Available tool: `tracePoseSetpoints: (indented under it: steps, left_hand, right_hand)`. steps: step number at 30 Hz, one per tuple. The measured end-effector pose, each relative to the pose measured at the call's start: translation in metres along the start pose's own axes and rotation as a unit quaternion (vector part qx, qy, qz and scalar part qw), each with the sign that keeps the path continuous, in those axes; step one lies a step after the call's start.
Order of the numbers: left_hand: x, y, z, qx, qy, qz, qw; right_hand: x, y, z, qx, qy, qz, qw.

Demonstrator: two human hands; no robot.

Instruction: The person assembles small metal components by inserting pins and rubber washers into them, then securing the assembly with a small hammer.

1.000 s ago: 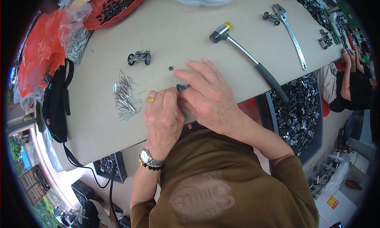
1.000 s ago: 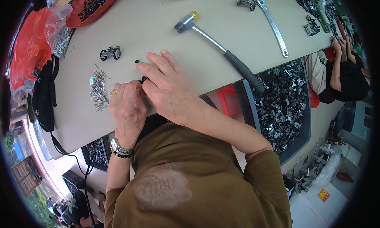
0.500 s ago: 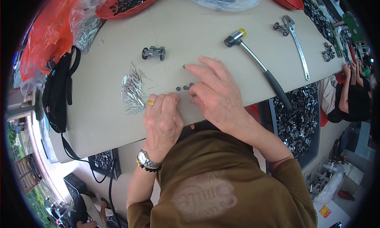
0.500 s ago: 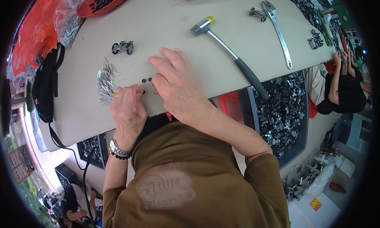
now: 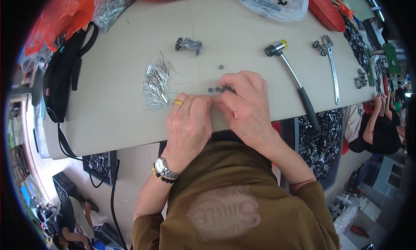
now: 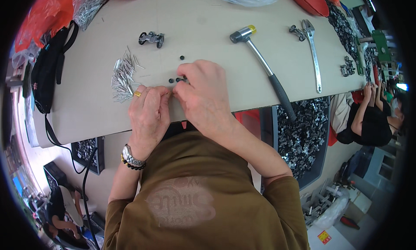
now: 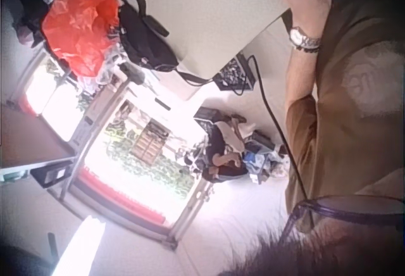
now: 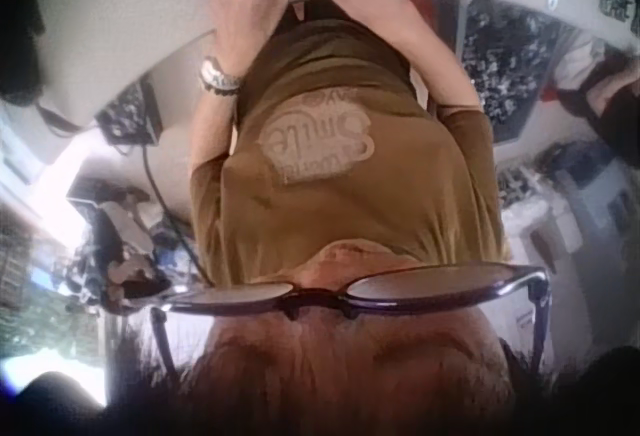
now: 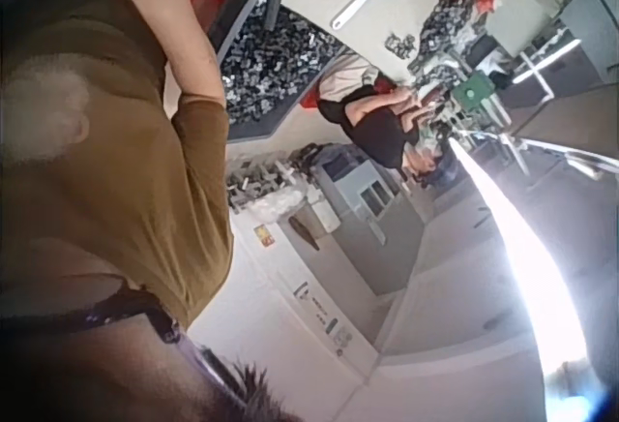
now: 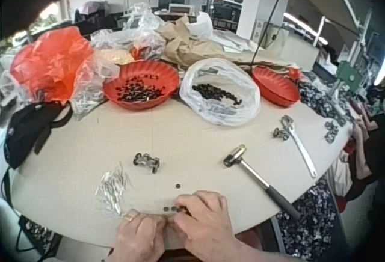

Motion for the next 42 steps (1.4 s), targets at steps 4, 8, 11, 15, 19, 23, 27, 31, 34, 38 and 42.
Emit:
tracePoseSetpoints:
  steps: [4, 8, 11, 15, 19, 23, 27, 31, 34, 38, 42]
  left_hand:
    - [0.000, 0.000, 0.003, -0.019, -0.019, -0.004, 1.000]
    - [-0.001, 0.000, 0.004, -0.029, -0.033, -0.002, 0.999]
    - [-0.003, 0.000, 0.006, -0.026, -0.042, -0.002, 0.999]
    - [-0.001, -0.001, 0.005, -0.028, -0.044, 0.003, 0.999]
    - [0.000, -0.001, 0.007, -0.051, -0.045, -0.005, 0.998]
    - [0.000, -0.002, 0.007, -0.043, -0.052, 0.000, 0.998]
    - [0.000, -0.002, 0.008, -0.042, -0.045, -0.011, 0.998]
    - [0.001, -0.004, 0.007, -0.054, -0.055, -0.021, 0.997]
    - [0.000, -0.002, 0.009, -0.055, -0.066, 0.000, 0.996]
    - [0.000, -0.001, 0.011, -0.051, -0.074, -0.001, 0.996]
    - [0.000, -0.001, 0.010, -0.053, -0.073, -0.005, 0.996]
  right_hand:
    - [-0.001, 0.001, -0.007, -0.011, 0.029, 0.011, 0.999]
    - [-0.001, -0.005, -0.011, -0.018, 0.039, 0.002, 0.999]
    - [0.002, -0.006, -0.007, -0.015, 0.035, 0.019, 0.999]
    - [0.000, 0.001, -0.003, -0.024, 0.002, 0.030, 0.999]
    - [0.004, 0.000, -0.002, -0.032, 0.001, 0.030, 0.999]
    - [0.011, -0.006, 0.005, 0.032, -0.024, -0.018, 0.999]
    - [0.011, 0.000, 0.007, 0.044, -0.042, -0.026, 0.998]
    - [0.009, 0.001, 0.005, 0.045, -0.046, -0.034, 0.997]
    - [0.008, 0.002, 0.006, 0.042, -0.048, -0.042, 0.997]
    - [0.010, 0.003, 0.006, 0.046, -0.044, -0.045, 0.997]
    - [0.011, 0.002, 0.008, 0.039, -0.039, -0.037, 0.998]
Point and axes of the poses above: each hand's wrist, its own x-axis towards the middle knuckle, its own y-axis out of the palm, z = x × y, the point moved 6 cm from there along x, towards the middle knuckle, and after that the axes turned 7 degrees about -z, right-handed, at the moved point
